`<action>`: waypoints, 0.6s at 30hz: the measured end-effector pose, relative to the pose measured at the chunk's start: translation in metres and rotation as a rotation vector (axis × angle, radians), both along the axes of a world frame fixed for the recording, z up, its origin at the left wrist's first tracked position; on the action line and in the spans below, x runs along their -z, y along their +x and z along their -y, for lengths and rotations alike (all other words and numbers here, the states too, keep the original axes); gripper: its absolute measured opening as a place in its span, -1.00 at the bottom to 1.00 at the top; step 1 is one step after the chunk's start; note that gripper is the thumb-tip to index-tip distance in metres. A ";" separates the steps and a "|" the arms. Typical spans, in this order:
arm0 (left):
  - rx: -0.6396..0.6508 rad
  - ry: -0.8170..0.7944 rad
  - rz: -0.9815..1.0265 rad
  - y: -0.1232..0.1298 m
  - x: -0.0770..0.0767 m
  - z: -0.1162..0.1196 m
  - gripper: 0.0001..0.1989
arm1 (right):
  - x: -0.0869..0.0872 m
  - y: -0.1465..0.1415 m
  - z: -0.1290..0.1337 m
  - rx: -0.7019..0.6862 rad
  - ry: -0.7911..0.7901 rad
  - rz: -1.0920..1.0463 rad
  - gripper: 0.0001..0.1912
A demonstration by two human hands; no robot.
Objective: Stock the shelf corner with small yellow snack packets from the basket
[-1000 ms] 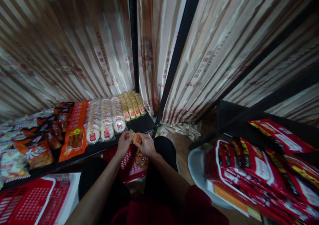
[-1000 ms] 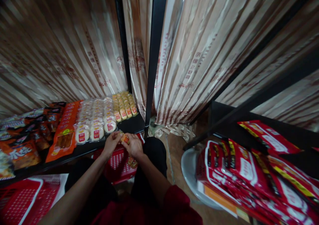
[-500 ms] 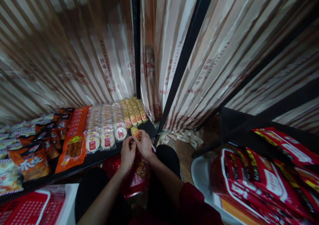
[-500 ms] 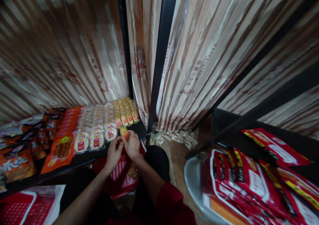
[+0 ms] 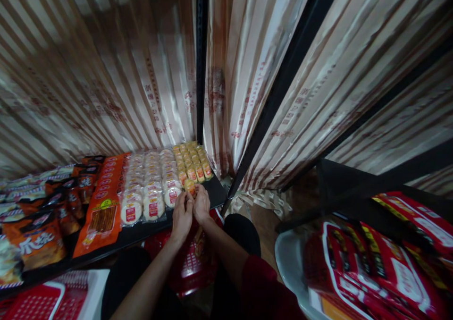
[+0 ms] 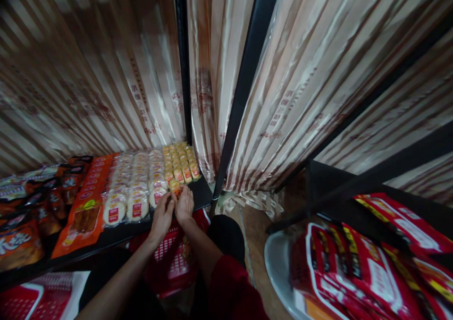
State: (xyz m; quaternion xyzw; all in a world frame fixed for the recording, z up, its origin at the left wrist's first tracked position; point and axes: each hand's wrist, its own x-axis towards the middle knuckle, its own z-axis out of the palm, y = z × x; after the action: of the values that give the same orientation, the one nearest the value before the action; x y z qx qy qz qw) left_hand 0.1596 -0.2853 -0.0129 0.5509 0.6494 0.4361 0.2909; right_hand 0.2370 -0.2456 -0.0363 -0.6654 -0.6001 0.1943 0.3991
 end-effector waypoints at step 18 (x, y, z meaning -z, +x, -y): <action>0.007 -0.029 0.097 -0.008 0.009 -0.021 -0.70 | 0.013 -0.009 -0.015 -0.037 0.037 -0.085 -0.66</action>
State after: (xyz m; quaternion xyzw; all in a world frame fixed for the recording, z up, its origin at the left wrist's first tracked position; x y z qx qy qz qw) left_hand 0.1520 -0.2647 -0.0216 0.5268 0.6390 0.4519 0.3316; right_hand 0.2277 -0.2303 -0.0489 -0.6379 -0.5983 0.2188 0.4327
